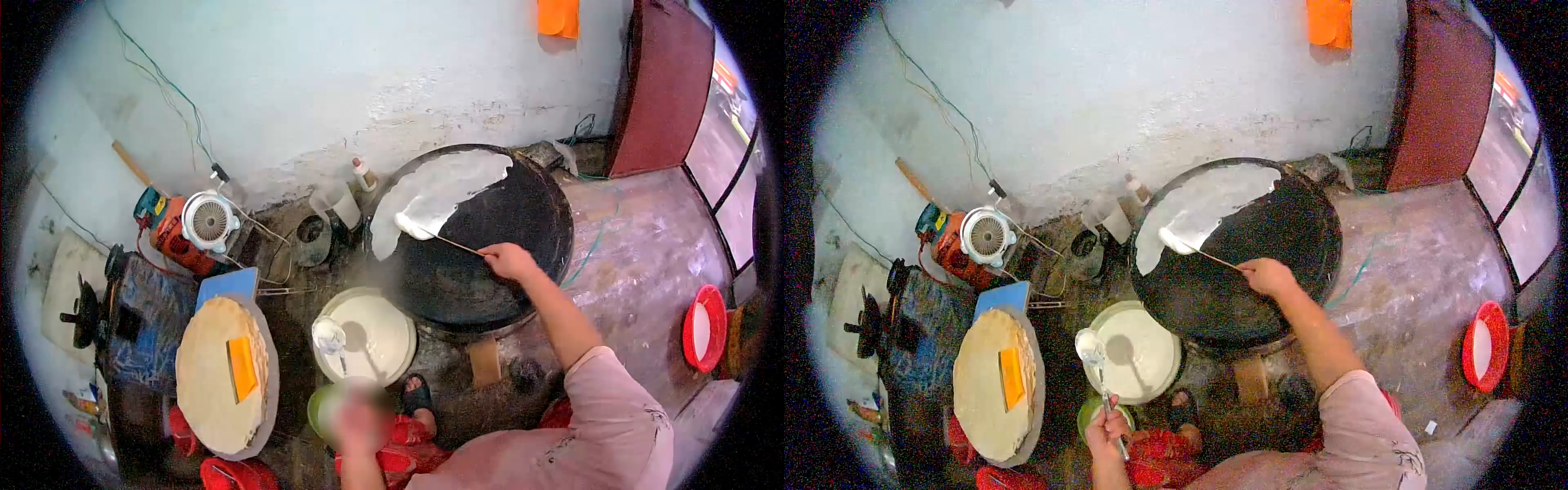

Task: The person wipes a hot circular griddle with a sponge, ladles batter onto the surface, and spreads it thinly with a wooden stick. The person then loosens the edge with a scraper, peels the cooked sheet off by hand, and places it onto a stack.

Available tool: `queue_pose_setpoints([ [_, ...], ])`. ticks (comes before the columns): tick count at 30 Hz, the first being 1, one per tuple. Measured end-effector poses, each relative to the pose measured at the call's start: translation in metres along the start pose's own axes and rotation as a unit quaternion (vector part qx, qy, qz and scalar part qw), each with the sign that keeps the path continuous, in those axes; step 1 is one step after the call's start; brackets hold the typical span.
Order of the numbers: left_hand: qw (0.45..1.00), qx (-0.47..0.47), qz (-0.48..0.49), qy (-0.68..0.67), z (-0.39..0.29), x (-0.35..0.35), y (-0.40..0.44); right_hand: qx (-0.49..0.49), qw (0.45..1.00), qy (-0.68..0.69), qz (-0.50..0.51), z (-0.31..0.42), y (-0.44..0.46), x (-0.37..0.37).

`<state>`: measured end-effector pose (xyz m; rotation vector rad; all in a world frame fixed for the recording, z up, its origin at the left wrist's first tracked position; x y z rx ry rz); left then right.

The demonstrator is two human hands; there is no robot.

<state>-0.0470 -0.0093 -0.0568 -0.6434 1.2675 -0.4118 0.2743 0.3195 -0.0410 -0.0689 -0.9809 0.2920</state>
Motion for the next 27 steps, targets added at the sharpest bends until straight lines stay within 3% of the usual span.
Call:
queue_pose_setpoints([
  [2, 0.974, -0.051, 0.064, 0.212, 0.008, -0.011, -0.002, 0.047, 0.997, 0.054, -0.006, -0.022, 0.001, 0.011],
  [4, 0.995, 0.08, 0.057, -0.02, 0.008, -0.007, -0.006, -0.009, 0.998, 0.057, 0.003, -0.025, 0.006, 0.003],
  [6, 0.997, 0.063, 0.038, -0.025, 0.01, -0.008, -0.007, -0.019, 0.995, 0.089, -0.046, -0.022, 0.013, -0.03],
  [8, 0.997, 0.062, 0.022, -0.035, 0.008, -0.009, -0.009, 0.005, 0.999, 0.045, -0.01, 0.006, -0.003, -0.032],
  [10, 0.99, 0.002, 0.055, 0.132, 0.019, -0.019, -0.014, 0.026, 1.0, 0.003, 0.014, 0.007, -0.016, -0.017],
  [11, 0.987, -0.038, 0.02, 0.155, 0.025, -0.025, -0.018, 0.03, 0.999, 0.027, 0.012, 0.005, -0.027, -0.004],
  [13, 0.996, -0.015, 0.008, 0.091, 0.011, -0.014, -0.009, 0.013, 0.999, 0.037, -0.034, -0.01, -0.033, 0.004],
  [15, 0.969, -0.087, 0.015, 0.231, 0.027, -0.025, -0.02, 0.003, 0.997, 0.055, -0.052, -0.019, -0.021, -0.024],
  [16, 0.969, -0.088, 0.012, 0.231, 0.021, -0.019, -0.019, -0.006, 0.994, 0.075, -0.075, -0.024, -0.013, -0.043],
  [17, 0.992, -0.027, 0.018, 0.121, 0.019, -0.02, -0.019, 0.028, 0.994, 0.082, -0.068, -0.008, -0.017, -0.05],
  [18, 0.99, -0.037, 0.017, 0.138, 0.022, -0.021, -0.021, 0.0, 0.998, 0.054, -0.012, 0.001, -0.025, -0.05],
  [22, 0.981, -0.061, 0.014, 0.186, 0.029, -0.028, -0.028, 0.02, 0.999, -0.022, -0.015, 0.009, -0.063, -0.023],
  [23, 0.988, 0.005, 0.067, 0.14, 0.02, -0.02, -0.026, 0.019, 0.999, 0.0, -0.025, 0.007, -0.076, -0.012],
  [24, 0.988, 0.005, 0.069, 0.136, 0.014, -0.015, -0.023, 0.027, 0.998, 0.017, -0.051, -0.009, -0.075, -0.015],
  [26, 0.986, -0.002, 0.064, 0.152, 0.013, -0.01, -0.025, -0.068, 0.991, 0.049, -0.109, -0.017, -0.077, -0.025],
  [27, 0.983, -0.011, 0.07, 0.171, 0.013, -0.009, -0.026, -0.07, 0.988, 0.09, -0.102, -0.028, -0.072, -0.039],
])
Point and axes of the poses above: each hand's wrist, its own y-axis towards the middle knuckle, its own x-axis out of the back of the hand, z = x × y, the point moved 1 cm from there along y, towards the middle knuckle, and after that the axes turned 2 degrees about -y, right-handed, at the moved point
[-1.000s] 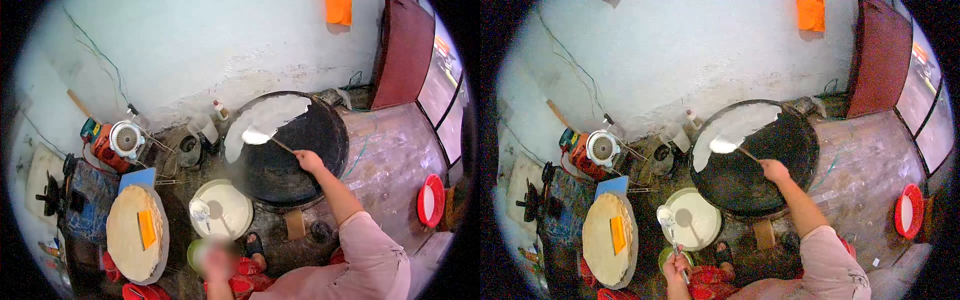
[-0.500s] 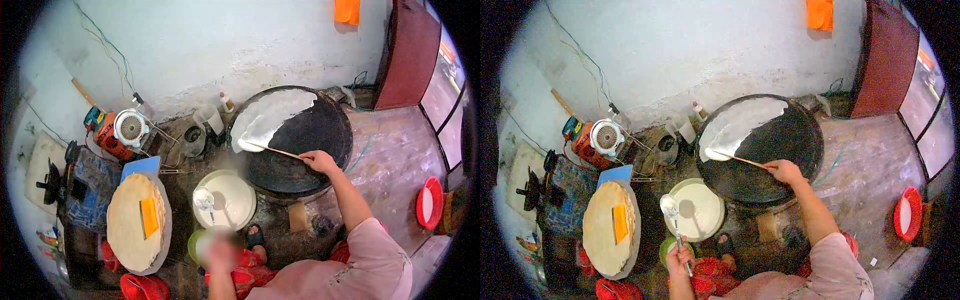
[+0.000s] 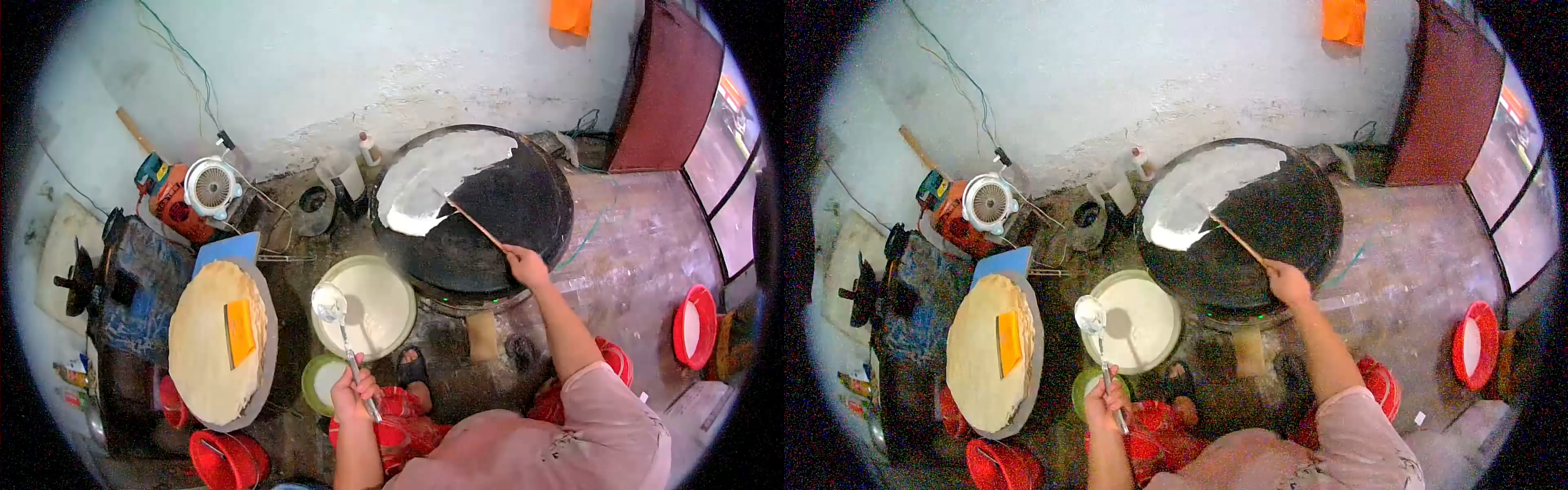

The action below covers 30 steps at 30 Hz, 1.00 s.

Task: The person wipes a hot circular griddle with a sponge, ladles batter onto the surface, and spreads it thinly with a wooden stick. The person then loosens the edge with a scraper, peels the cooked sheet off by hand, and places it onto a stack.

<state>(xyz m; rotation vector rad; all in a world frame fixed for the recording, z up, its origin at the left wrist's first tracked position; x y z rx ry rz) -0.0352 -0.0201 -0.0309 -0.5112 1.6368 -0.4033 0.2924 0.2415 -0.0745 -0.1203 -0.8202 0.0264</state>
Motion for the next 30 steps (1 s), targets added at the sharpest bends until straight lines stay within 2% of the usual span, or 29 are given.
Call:
queue_pose_setpoints([
  [1, 1.0, 0.003, -0.001, 0.001, 0.0, 0.001, -0.001, 0.097, 0.992, 0.078, -0.008, -0.022, 0.008, -0.026],
  [3, 1.0, 0.002, -0.003, 0.005, -0.002, 0.002, -0.003, 0.101, 0.986, 0.102, 0.081, -0.027, -0.002, -0.048],
  [4, 0.999, -0.011, -0.019, 0.025, -0.001, -0.001, -0.006, 0.031, 0.989, 0.058, 0.134, -0.007, -0.023, -0.035],
  [5, 0.999, -0.009, -0.02, 0.024, 0.0, -0.002, -0.009, 0.103, 0.992, 0.039, 0.065, -0.01, -0.039, -0.037],
  [8, 1.0, 0.01, -0.018, -0.011, -0.003, 0.001, -0.011, 0.092, 0.992, -0.02, 0.083, -0.005, -0.092, -0.016],
  [10, 1.0, 0.016, -0.018, -0.019, -0.007, 0.001, -0.014, 0.145, 0.978, -0.105, 0.107, -0.01, -0.119, -0.012],
  [11, 0.999, 0.023, -0.022, -0.025, -0.007, 0.003, -0.017, 0.147, 0.977, -0.108, 0.109, -0.011, -0.124, -0.02],
  [13, 1.0, 0.014, -0.013, -0.005, -0.009, 0.007, -0.017, 0.088, 0.977, -0.19, 0.048, -0.012, -0.126, -0.04],
  [14, 0.999, 0.002, -0.022, 0.027, -0.011, 0.009, -0.017, 0.131, 0.977, -0.169, 0.003, 0.001, -0.126, -0.052],
  [17, 0.996, -0.011, -0.046, 0.07, -0.011, 0.003, -0.025, 0.182, 0.975, -0.127, -0.011, 0.066, -0.111, -0.085],
  [19, 0.993, -0.016, -0.043, 0.106, -0.013, 0.004, -0.026, 0.161, 0.966, -0.203, 0.013, 0.102, -0.087, -0.129],
  [21, 0.991, -0.013, -0.029, 0.131, -0.018, 0.015, -0.021, 0.198, 0.946, -0.252, 0.041, 0.133, -0.069, -0.167],
  [25, 0.996, 0.008, 0.008, 0.087, -0.022, 0.021, -0.023, 0.143, 0.952, -0.249, 0.103, 0.159, -0.054, -0.2],
  [27, 0.998, 0.024, 0.041, 0.028, -0.023, 0.022, -0.025, 0.084, 0.963, -0.237, 0.101, 0.153, -0.07, -0.183],
  [30, 0.998, 0.025, 0.056, 0.004, -0.027, 0.03, -0.023, 0.079, 0.985, -0.134, 0.076, 0.122, -0.127, -0.158],
])
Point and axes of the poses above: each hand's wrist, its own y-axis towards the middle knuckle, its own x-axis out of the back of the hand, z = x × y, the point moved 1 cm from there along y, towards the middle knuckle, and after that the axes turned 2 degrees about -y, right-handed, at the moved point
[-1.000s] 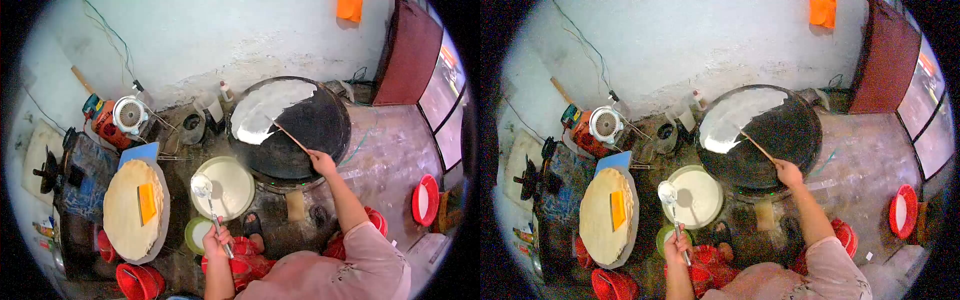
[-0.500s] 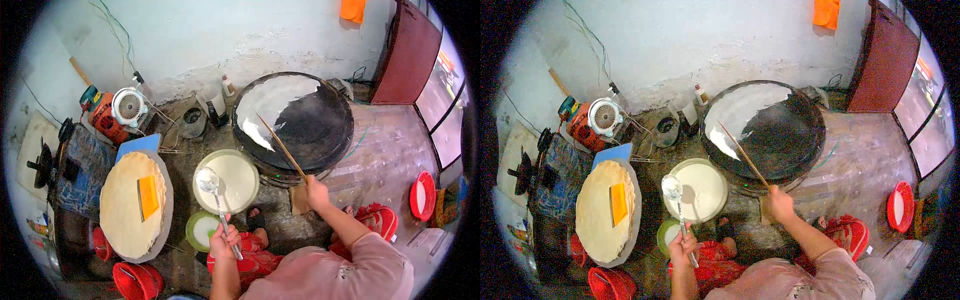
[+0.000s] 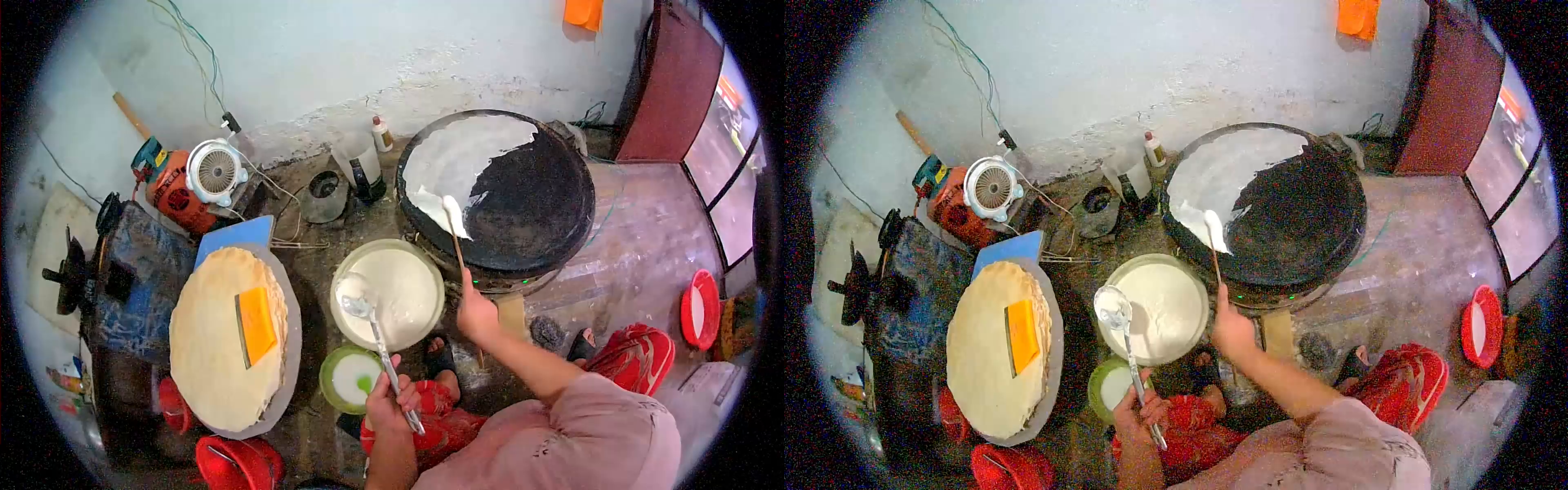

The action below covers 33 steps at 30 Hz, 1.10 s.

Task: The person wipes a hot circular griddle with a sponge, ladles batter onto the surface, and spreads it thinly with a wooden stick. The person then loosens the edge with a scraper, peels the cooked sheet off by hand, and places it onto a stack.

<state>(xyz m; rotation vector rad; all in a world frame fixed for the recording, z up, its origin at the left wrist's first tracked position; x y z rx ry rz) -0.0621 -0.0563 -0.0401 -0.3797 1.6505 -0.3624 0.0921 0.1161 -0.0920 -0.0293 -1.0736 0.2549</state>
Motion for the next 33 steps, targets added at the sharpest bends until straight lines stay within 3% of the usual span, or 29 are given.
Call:
queue_pose_setpoints([
  [3, 1.0, -0.007, -0.002, 0.009, 0.0, -0.003, -0.001, 0.007, 0.999, 0.04, 0.019, 0.019, -0.011, 0.014],
  [5, 1.0, -0.012, -0.008, 0.023, 0.001, -0.005, -0.001, 0.073, 0.995, -0.054, -0.047, 0.015, 0.027, -0.034],
  [8, 0.998, -0.008, -0.031, 0.062, 0.0, -0.004, -0.004, -0.016, 0.998, -0.055, -0.008, 0.015, 0.041, -0.02],
  [11, 0.998, -0.007, -0.041, 0.053, 0.001, -0.005, -0.005, -0.044, 0.999, 0.016, -0.007, -0.009, -0.008, 0.0],
  [16, 0.996, -0.001, -0.021, 0.092, 0.003, -0.006, -0.001, 0.034, 0.999, 0.022, -0.03, -0.004, -0.02, -0.023],
  [19, 0.981, -0.04, -0.073, 0.177, 0.011, -0.023, -0.008, -0.04, 0.999, 0.003, -0.023, -0.007, 0.0, -0.008],
  [20, 0.982, -0.039, -0.062, 0.172, 0.012, -0.02, -0.008, -0.042, 0.997, 0.016, -0.055, -0.02, -0.001, -0.01],
  [23, 0.982, -0.028, -0.069, 0.176, 0.008, -0.013, -0.003, -0.083, 0.995, 0.047, -0.022, -0.042, -0.041, 0.005],
  [25, 0.989, -0.011, -0.055, 0.136, 0.009, -0.009, 0.0, -0.065, 0.995, 0.073, 0.0, -0.038, -0.047, 0.0],
  [26, 0.992, -0.009, -0.047, 0.12, 0.011, -0.009, 0.0, 0.003, 0.999, 0.015, -0.043, -0.035, -0.043, -0.011],
  [27, 0.994, -0.007, -0.037, 0.104, 0.011, -0.008, 0.001, -0.017, 0.999, -0.028, 0.034, -0.035, -0.029, -0.021],
  [28, 0.993, 0.001, 0.002, 0.114, 0.009, -0.001, 0.003, -0.015, 0.998, -0.043, 0.033, -0.035, -0.025, -0.008],
  [33, 0.998, 0.031, -0.024, 0.041, 0.012, -0.001, 0.003, -0.074, 0.997, -0.029, 0.001, -0.074, -0.052, 0.038],
])
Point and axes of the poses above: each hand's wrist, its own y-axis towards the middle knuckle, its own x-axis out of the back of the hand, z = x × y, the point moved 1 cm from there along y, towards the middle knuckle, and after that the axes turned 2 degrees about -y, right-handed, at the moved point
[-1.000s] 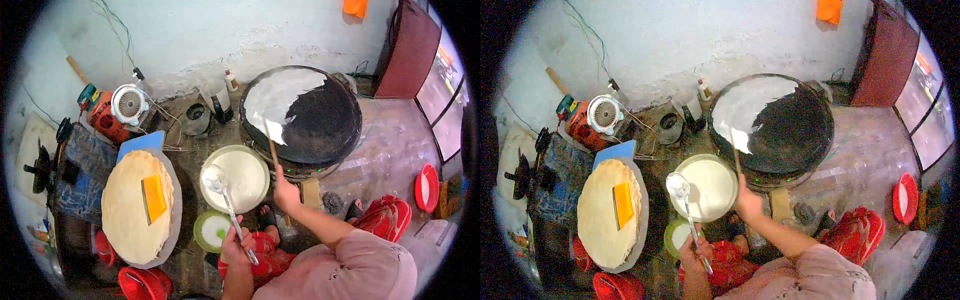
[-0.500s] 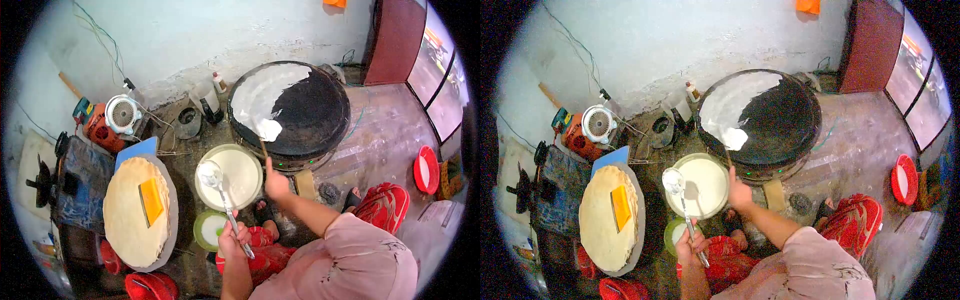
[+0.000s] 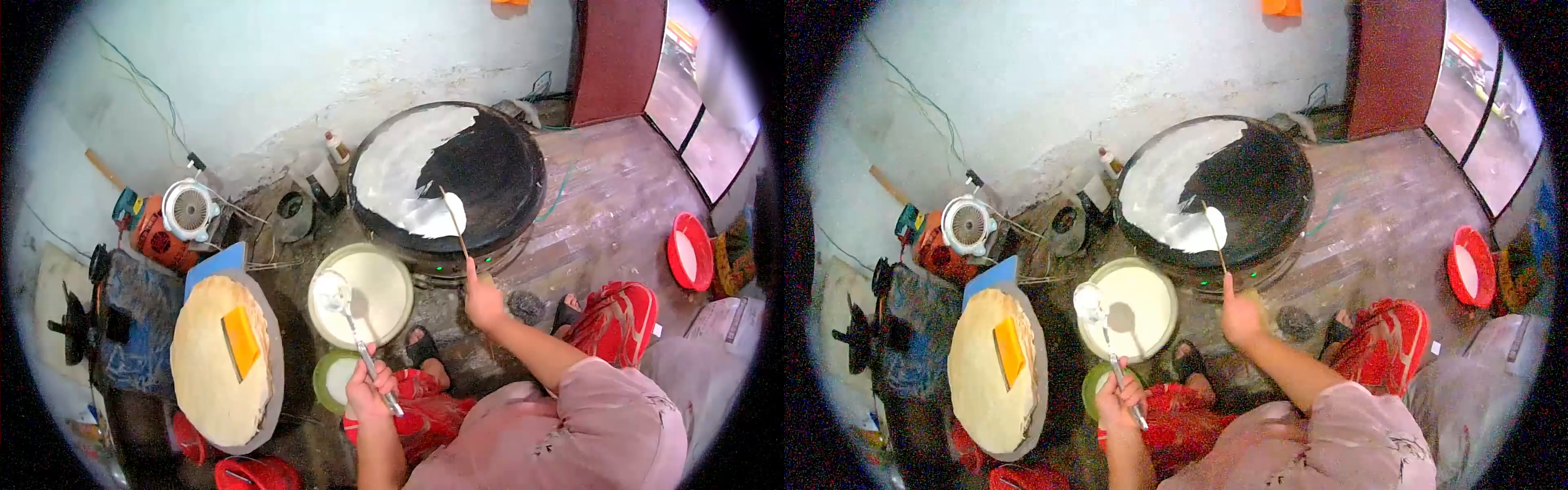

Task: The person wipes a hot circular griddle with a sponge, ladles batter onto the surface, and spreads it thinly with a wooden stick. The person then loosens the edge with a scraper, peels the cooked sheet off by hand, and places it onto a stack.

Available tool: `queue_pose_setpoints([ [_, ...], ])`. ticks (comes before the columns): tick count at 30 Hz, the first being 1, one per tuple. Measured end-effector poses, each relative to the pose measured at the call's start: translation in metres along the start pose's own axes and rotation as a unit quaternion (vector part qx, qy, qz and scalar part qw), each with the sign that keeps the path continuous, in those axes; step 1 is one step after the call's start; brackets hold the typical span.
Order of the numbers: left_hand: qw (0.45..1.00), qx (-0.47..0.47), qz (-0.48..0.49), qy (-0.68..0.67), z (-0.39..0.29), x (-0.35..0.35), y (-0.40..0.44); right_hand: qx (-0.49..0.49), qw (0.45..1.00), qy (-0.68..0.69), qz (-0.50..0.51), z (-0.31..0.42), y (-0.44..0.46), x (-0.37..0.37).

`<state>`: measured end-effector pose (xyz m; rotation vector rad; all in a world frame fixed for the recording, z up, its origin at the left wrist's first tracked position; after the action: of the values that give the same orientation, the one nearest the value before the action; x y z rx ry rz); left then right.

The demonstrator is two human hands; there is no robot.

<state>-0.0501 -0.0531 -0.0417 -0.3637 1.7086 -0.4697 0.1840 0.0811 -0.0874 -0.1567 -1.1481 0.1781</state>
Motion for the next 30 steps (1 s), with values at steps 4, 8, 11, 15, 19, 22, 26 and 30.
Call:
queue_pose_setpoints([
  [4, 0.999, -0.016, -0.029, 0.013, 0.002, -0.004, 0.002, 0.035, 0.999, -0.016, 0.037, 0.006, -0.007, -0.015],
  [8, 0.999, -0.015, -0.026, 0.029, 0.005, -0.007, 0.003, 0.028, 0.997, -0.053, -0.042, -0.029, 0.009, -0.01],
  [11, 0.999, -0.01, -0.027, 0.017, 0.009, -0.01, 0.006, -0.009, 0.999, -0.026, -0.026, -0.05, 0.003, 0.016],
  [15, 0.999, -0.013, -0.031, 0.017, 0.014, -0.011, 0.011, 0.053, 0.995, -0.056, -0.055, -0.067, 0.002, 0.001],
  [19, 0.998, -0.024, -0.048, 0.039, 0.021, -0.021, 0.009, 0.002, 0.997, -0.042, -0.071, -0.112, 0.023, 0.024],
  [22, 1.0, -0.004, -0.024, 0.012, 0.022, -0.02, 0.013, -0.101, 0.963, 0.239, -0.08, -0.117, 0.035, 0.042],
  [26, 0.998, -0.021, -0.055, 0.009, 0.028, -0.032, 0.012, 0.077, 0.973, 0.138, -0.168, -0.104, 0.012, 0.015],
  [30, 0.996, -0.038, -0.07, 0.034, 0.033, -0.04, 0.01, 0.046, 0.988, -0.046, -0.141, -0.157, 0.014, 0.028],
])
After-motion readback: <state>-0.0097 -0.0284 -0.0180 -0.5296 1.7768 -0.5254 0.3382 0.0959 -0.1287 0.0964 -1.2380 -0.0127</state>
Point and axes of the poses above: each hand's wrist, its own y-axis towards the middle knuckle, its own x-axis out of the back of the hand, z = x × y, the point moved 1 cm from there along y, towards the middle knuckle, and after that the axes turned 2 degrees about -y, right-handed, at the moved point
